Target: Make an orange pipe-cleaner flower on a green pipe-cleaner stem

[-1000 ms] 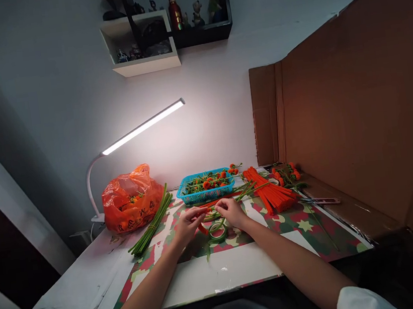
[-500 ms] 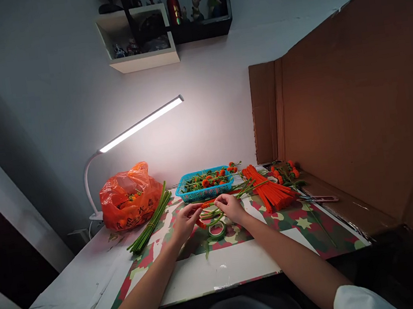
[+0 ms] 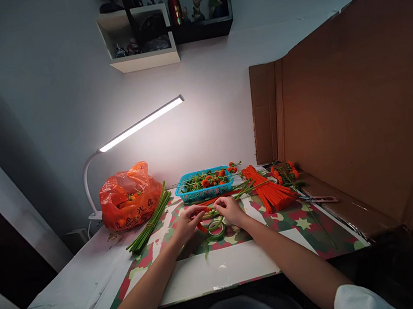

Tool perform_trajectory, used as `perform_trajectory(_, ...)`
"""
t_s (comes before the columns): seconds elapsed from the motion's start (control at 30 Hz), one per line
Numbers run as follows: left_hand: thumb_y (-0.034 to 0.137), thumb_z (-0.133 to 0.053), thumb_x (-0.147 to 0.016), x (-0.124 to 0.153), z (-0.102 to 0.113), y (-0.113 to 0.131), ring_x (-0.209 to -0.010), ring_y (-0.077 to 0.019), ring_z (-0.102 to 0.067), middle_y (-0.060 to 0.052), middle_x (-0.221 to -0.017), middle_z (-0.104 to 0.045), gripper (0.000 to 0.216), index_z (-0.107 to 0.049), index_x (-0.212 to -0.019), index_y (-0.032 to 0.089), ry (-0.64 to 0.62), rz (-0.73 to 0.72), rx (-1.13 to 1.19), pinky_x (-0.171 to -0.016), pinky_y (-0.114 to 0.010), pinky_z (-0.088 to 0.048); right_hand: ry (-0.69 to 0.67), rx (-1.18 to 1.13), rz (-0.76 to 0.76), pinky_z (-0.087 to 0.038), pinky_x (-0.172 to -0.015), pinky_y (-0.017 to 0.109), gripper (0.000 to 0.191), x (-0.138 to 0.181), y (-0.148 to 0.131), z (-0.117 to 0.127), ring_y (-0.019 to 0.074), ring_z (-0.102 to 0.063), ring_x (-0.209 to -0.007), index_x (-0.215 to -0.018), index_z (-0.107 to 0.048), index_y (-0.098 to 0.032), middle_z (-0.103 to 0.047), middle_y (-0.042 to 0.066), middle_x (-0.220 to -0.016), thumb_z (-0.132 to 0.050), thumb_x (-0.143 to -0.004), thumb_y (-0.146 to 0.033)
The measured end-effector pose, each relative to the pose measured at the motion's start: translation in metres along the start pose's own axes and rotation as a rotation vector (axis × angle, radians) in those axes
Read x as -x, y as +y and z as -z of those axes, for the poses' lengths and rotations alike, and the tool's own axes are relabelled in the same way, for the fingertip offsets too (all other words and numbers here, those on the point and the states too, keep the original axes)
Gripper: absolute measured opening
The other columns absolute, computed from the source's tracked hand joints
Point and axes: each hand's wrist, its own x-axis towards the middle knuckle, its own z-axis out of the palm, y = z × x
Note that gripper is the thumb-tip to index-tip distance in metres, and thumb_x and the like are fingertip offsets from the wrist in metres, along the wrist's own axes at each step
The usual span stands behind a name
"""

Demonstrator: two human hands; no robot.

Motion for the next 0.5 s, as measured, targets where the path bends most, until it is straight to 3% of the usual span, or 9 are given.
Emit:
perform_trajectory(0.17, 0.039, -0.064, -0.076, -0.001, 0.0, -0.002, -0.067, -0.0163, -0.065, -0.005, -0.086, -0.069, 0.039, -0.063, -0.107, 0.018, 0.054, 0.066, 0.045, -0.057, -0.025, -0.051, 0.161, -0.072, -0.09, -0.037, -0.053, 0.025, 0.03, -0.007, 0.012, 0.0, 0.013, -0.048, -0.056, -0.071, -0.058, -0.016, -0.054, 0.0, -0.061, -0.057, -0.07, -0.046)
perform_trajectory(0.23, 0.039, -0.066, -0.074, -0.002, -0.001, -0.003, -0.067, -0.0166, -0.065, -0.005, -0.085, -0.07, 0.038, -0.064, -0.105, 0.017, 0.052, 0.093, 0.082, -0.057, -0.026, -0.052, 0.208, -0.126, -0.133, -0.038, -0.052, 0.025, 0.033, -0.01, 0.018, 0.001, 0.0132, -0.049, -0.056, -0.071, -0.058, -0.016, -0.054, -0.001, -0.06, -0.059, -0.067, -0.049)
perform_trajectory(0.4, 0.038, -0.063, -0.074, -0.004, -0.001, -0.005, -0.059, -0.0155, -0.063, -0.005, -0.075, -0.07, 0.033, -0.066, -0.097, 0.014, 0.178, 0.134, 0.144, -0.051, -0.025, -0.051, 0.181, -0.231, -0.164, -0.045, -0.055, 0.027, 0.029, -0.008, 0.019, -0.002, 0.0166, -0.058, -0.062, -0.078, -0.058, -0.017, -0.06, 0.002, -0.066, -0.064, -0.064, -0.042)
perform_trajectory(0.5, 0.036, -0.061, -0.075, -0.004, -0.001, -0.004, -0.055, -0.0147, -0.062, -0.003, -0.068, -0.068, 0.034, -0.066, -0.101, 0.014, 0.217, 0.138, 0.13, -0.049, -0.024, -0.051, 0.187, -0.142, -0.114, -0.048, -0.06, 0.029, 0.022, -0.004, 0.013, -0.001, 0.0185, -0.061, -0.066, -0.079, -0.06, -0.018, -0.064, 0.003, -0.069, -0.062, -0.067, -0.036)
